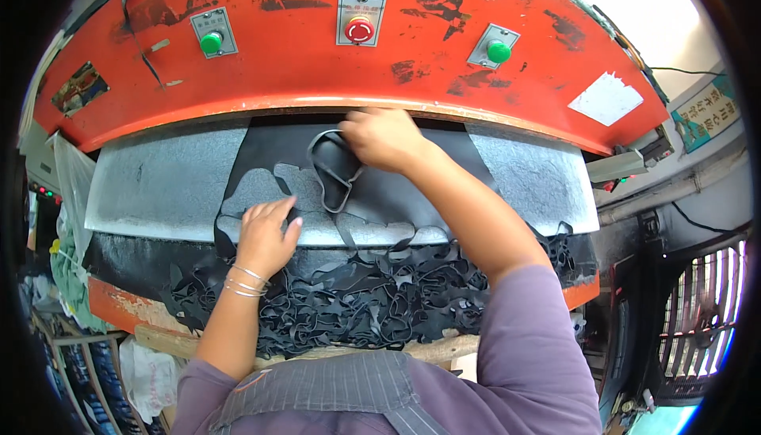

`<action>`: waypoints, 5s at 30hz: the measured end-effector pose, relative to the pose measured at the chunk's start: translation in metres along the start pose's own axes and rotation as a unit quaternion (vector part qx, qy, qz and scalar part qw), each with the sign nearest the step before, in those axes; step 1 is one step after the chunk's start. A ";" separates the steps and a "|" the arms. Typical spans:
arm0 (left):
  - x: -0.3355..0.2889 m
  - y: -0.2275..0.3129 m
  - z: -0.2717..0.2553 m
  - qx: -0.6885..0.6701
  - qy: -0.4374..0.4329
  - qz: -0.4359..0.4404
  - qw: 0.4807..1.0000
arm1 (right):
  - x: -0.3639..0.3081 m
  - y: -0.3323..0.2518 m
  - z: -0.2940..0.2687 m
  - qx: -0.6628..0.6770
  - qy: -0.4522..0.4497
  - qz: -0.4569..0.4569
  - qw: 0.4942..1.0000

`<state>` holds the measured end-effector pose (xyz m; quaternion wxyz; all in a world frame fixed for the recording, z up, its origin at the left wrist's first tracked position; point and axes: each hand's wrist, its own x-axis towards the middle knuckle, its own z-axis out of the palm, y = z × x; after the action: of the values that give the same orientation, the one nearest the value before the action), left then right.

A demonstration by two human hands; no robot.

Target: The recorder uses a hydraulic die cutting machine to cut out specific shoe component shapes from a sheet of black leather material.

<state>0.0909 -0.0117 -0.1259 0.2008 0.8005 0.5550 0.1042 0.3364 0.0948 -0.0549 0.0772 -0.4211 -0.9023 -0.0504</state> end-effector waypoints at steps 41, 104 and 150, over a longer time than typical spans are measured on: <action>0.002 -0.003 -0.097 -0.104 0.590 0.134 0.789 | -0.149 -0.002 -0.073 0.277 0.576 0.236 0.732; 0.072 0.077 0.099 -0.155 0.109 0.066 0.980 | -0.173 -0.004 0.051 0.315 0.115 0.424 0.842; -0.172 0.064 0.048 -0.155 0.194 0.225 0.942 | -0.292 -0.185 -0.003 0.296 -0.005 0.182 0.938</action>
<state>0.1016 -0.2011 -0.1317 0.1824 0.8277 0.3657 0.3846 0.3798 -0.2435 -0.1103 0.2019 -0.5364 -0.7848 0.2359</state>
